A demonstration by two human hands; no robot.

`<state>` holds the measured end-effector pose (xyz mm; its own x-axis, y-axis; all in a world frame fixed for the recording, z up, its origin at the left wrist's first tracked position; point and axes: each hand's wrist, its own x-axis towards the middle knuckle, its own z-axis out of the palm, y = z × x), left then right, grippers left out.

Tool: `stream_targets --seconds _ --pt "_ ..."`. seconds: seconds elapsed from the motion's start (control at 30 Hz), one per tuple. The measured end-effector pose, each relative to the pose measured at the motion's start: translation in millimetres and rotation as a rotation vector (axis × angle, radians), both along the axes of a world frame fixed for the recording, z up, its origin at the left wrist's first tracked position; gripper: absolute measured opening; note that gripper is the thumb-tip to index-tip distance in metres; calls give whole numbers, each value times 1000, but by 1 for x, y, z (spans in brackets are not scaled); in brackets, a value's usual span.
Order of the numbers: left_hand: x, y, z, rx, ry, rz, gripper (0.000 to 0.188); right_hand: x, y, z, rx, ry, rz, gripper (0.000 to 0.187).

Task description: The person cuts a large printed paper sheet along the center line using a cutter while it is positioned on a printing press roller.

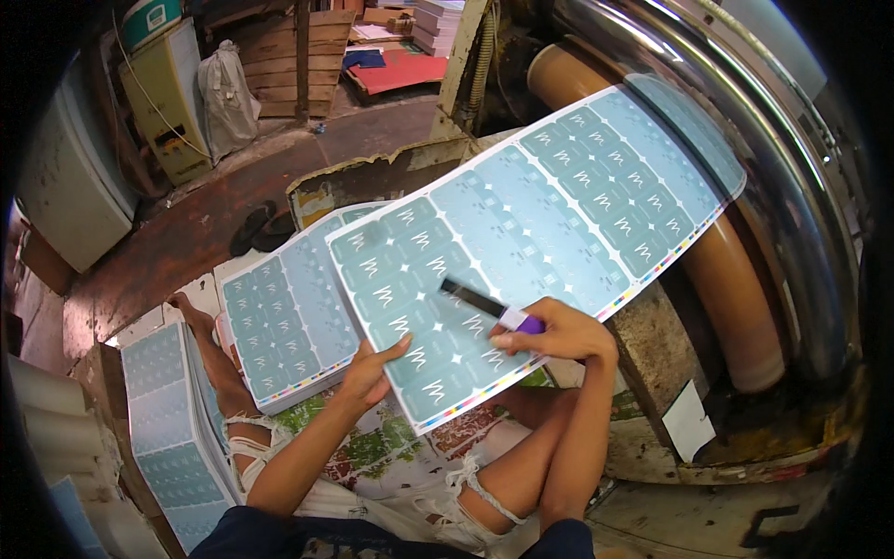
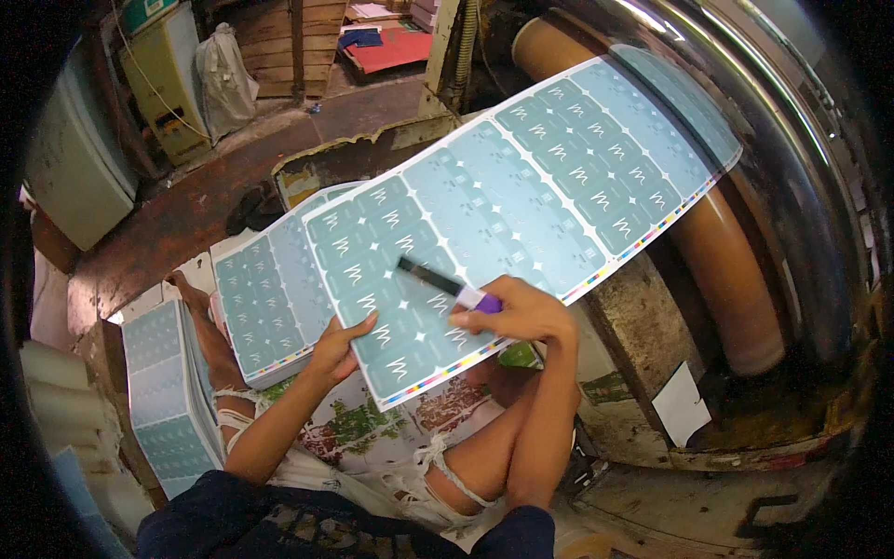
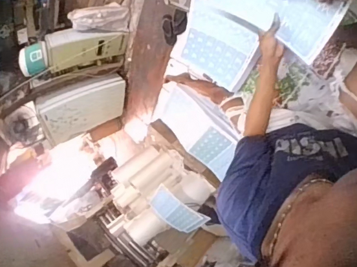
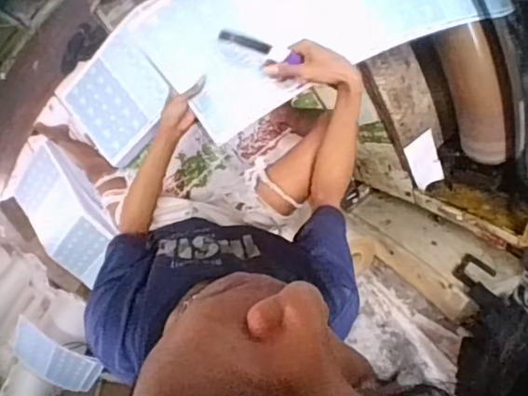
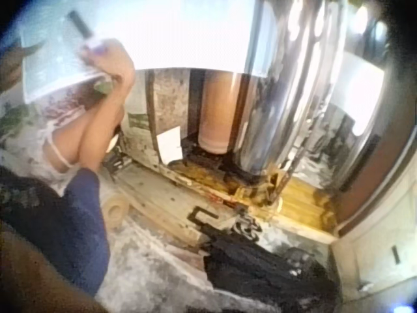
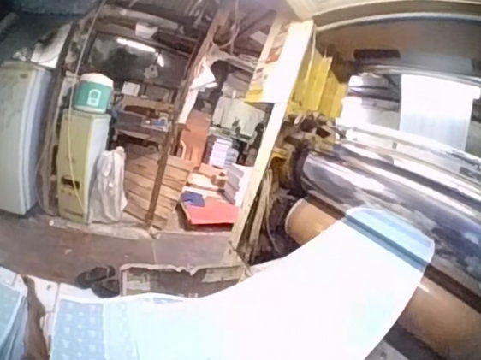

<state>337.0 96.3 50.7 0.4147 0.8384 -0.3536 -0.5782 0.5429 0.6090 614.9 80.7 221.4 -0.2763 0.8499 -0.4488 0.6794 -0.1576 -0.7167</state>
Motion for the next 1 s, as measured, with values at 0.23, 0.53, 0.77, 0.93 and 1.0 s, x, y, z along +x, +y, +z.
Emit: stream_targets --seconds 0.23,0.53,0.77,0.93,1.0 --pt "-27 -12 -5 70 69 25 47 84 -5 -3 536 346 -877 33" --pt "-85 -28 -38 77 288 50 48 147 -16 -31 1071 518 -1526 29" --pt "-132 -19 -24 187 387 113 51 198 15 5 1183 393 -1374 33" --pt "-177 -25 -19 223 402 107 52 241 48 13 1081 328 -1230 35" --pt "-196 -39 -28 191 434 79 52 243 39 4 1024 300 -1209 35"
